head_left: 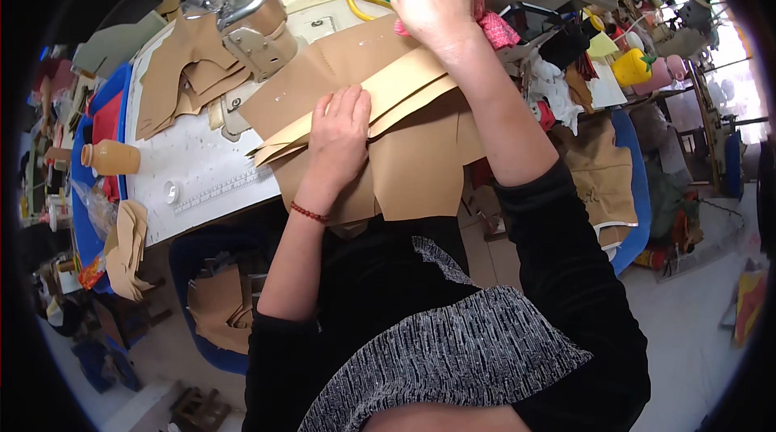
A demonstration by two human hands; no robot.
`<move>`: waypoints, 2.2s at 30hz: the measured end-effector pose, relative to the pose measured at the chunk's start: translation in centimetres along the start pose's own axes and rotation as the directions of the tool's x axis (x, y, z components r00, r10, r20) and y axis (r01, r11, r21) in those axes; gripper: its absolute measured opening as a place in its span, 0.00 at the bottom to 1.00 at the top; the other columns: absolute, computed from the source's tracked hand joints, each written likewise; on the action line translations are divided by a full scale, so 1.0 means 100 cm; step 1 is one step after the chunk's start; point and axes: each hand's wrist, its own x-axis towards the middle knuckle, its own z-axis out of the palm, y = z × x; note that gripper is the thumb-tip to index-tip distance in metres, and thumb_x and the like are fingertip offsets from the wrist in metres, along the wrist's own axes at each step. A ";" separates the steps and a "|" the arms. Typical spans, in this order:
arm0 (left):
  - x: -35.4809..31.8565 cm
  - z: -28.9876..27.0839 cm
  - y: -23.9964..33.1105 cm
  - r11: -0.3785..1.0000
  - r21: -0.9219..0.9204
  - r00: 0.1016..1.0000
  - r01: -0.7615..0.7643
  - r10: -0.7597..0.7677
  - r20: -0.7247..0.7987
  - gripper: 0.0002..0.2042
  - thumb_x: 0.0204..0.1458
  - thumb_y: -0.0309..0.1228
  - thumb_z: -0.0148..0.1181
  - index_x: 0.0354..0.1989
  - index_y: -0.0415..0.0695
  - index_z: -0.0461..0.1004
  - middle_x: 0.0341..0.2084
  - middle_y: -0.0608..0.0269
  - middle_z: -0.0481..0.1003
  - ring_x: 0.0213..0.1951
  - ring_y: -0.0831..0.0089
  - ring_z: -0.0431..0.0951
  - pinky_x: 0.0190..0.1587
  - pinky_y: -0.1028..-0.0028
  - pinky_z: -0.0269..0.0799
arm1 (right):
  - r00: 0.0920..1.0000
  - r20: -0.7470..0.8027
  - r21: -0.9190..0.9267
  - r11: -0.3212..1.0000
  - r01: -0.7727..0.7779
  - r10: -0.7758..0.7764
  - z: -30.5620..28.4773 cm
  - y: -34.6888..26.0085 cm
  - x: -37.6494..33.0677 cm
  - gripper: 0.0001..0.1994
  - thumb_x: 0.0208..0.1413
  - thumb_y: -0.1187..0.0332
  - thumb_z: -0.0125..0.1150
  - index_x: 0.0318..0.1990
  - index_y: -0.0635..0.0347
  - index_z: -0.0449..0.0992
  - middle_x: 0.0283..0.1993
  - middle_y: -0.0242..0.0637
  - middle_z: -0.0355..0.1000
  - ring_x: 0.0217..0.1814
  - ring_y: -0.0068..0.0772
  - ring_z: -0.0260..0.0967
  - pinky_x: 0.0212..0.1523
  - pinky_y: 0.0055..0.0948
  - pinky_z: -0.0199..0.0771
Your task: The person opens a bottle of liquid, applies it to a cloth, wipes marks off fabric shoe components with the cloth, and places the components into a bin.
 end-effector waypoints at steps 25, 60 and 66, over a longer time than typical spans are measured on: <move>0.059 -0.018 0.000 0.988 -0.008 0.868 0.153 -0.131 0.479 0.23 0.36 0.21 0.53 0.47 0.35 0.64 0.62 0.37 0.55 0.67 0.50 0.51 0.61 0.32 0.38 | 0.950 0.282 0.030 0.988 -0.149 0.135 0.050 0.024 -0.024 0.11 0.46 0.65 0.61 0.24 0.65 0.78 0.24 0.51 0.73 0.29 0.52 0.74 0.33 0.45 0.73; 0.046 -0.013 -0.001 0.980 -0.106 0.920 0.170 -0.119 0.374 0.21 0.37 0.24 0.52 0.44 0.31 0.63 0.58 0.30 0.58 0.65 0.44 0.53 0.63 0.39 0.43 | 0.896 0.437 -0.108 0.985 0.132 -0.073 0.068 0.018 -0.036 0.07 0.43 0.69 0.58 0.23 0.64 0.77 0.26 0.52 0.73 0.32 0.54 0.74 0.35 0.47 0.73; 0.043 -0.012 -0.002 0.979 -0.115 0.927 0.171 -0.120 0.357 0.21 0.36 0.23 0.52 0.43 0.32 0.63 0.58 0.31 0.58 0.65 0.44 0.53 0.63 0.39 0.43 | 0.874 0.482 -0.066 0.992 0.103 -0.059 0.072 0.020 -0.035 0.07 0.47 0.67 0.60 0.26 0.62 0.78 0.28 0.51 0.73 0.34 0.53 0.73 0.34 0.47 0.70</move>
